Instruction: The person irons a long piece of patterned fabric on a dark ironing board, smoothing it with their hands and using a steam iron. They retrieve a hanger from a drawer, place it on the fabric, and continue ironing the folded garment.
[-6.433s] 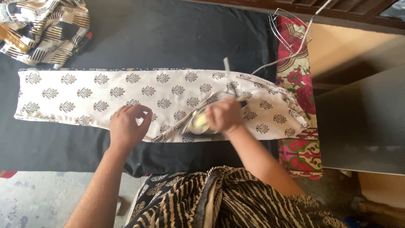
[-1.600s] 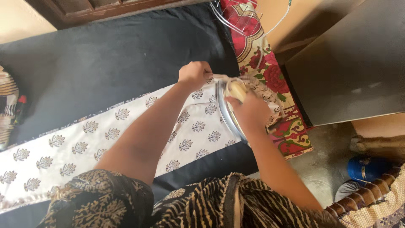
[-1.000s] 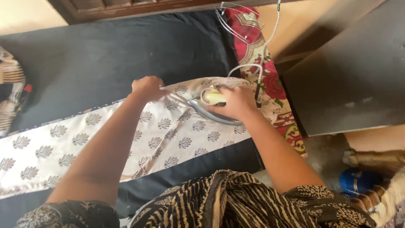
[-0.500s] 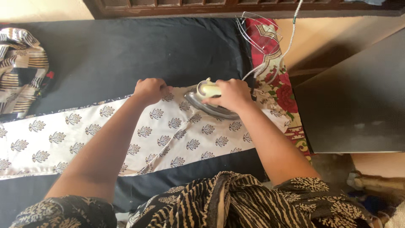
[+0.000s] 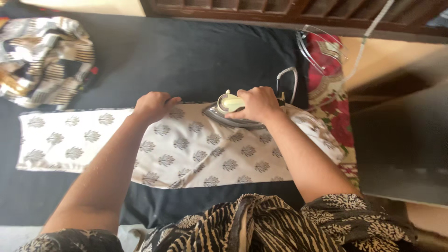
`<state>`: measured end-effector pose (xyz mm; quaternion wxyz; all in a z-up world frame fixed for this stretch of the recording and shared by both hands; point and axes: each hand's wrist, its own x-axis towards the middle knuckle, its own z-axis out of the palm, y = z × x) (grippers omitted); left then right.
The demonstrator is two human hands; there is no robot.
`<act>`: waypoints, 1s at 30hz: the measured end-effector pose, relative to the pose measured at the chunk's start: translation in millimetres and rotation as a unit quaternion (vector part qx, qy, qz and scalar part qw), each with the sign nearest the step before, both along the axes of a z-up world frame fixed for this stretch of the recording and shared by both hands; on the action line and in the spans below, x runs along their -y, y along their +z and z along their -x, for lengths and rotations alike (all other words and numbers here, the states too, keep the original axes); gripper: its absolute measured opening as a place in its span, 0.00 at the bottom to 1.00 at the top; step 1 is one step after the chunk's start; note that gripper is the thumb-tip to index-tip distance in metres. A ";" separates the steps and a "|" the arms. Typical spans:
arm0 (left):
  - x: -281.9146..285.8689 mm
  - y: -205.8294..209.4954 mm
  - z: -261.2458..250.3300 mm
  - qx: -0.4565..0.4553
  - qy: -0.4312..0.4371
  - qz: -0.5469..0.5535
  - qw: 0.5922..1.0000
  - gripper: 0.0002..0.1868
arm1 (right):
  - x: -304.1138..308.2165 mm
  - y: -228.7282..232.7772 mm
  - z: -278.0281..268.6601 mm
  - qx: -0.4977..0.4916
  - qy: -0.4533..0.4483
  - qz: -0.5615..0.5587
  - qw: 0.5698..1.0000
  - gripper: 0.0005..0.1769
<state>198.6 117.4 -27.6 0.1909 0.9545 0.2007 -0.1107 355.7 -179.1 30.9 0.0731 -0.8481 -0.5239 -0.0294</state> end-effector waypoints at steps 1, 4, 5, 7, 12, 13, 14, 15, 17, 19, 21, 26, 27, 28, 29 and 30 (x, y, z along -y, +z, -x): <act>-4.9 -2.6 6.7 0.010 0.007 -0.006 1.000 0.30 | -7.7 -1.0 1.2 -0.004 0.006 0.007 1.000 0.40; -25.4 -8.4 23.5 0.027 0.019 -0.021 0.999 0.31 | -32.6 -2.2 4.5 -0.009 0.024 0.017 1.000 0.40; -31.7 -9.7 28.2 0.026 0.031 -0.019 0.999 0.30 | -40.4 -3.1 6.7 -0.007 0.032 0.009 0.999 0.39; -43.0 -11.5 38.3 0.022 0.052 -0.015 0.998 0.29 | -56.7 -5.5 12.7 -0.007 0.052 0.000 0.999 0.39; -66.2 -10.9 64.4 0.047 0.059 -0.034 0.997 0.27 | -100.6 -8.9 33.6 -0.014 0.091 -0.006 0.996 0.39; -70.6 -10.1 68.9 0.050 0.059 -0.037 0.996 0.27 | -109.6 -9.0 38.8 -0.018 0.096 0.001 0.995 0.39; -74.7 -9.5 73.0 0.049 0.060 -0.039 0.996 0.27 | -118.7 -8.9 44.0 -0.023 0.100 0.008 0.995 0.39; -78.2 -9.5 76.0 0.048 0.060 -0.041 0.996 0.27 | -126.9 -8.8 49.0 -0.027 0.104 0.016 0.994 0.39; -86.4 -9.6 81.5 0.047 0.055 -0.048 0.996 0.27 | -141.6 -8.5 60.0 -0.022 0.118 -0.004 0.993 0.39; -95.6 -11.1 86.4 0.047 0.046 -0.060 0.996 0.28 | -155.2 -8.2 71.5 -0.020 0.128 -0.019 0.991 0.38; -106.7 -13.0 91.4 0.037 0.045 -0.072 0.996 0.27 | -168.6 -7.8 83.0 -0.020 0.135 -0.030 0.990 0.38; -139.1 -13.9 110.7 0.029 0.059 -0.085 0.994 0.27 | -202.2 -5.1 108.0 -0.049 0.131 -0.008 0.990 0.38; -146.7 -13.6 116.2 0.019 0.069 -0.082 0.994 0.27 | -207.1 -5.2 112.7 -0.049 0.130 -0.015 0.990 0.37; -153.7 -13.9 121.2 0.010 0.078 -0.079 0.994 0.27 | -212.0 -5.2 116.4 -0.052 0.129 -0.015 0.990 0.37; -160.9 -14.5 126.2 0.014 0.075 -0.085 0.993 0.27 | -218.1 -4.9 120.0 -0.056 0.128 -0.016 0.990 0.37; -168.4 -15.7 131.3 0.018 0.072 -0.090 0.993 0.28 | -224.0 -4.6 123.7 -0.060 0.127 -0.016 0.990 0.37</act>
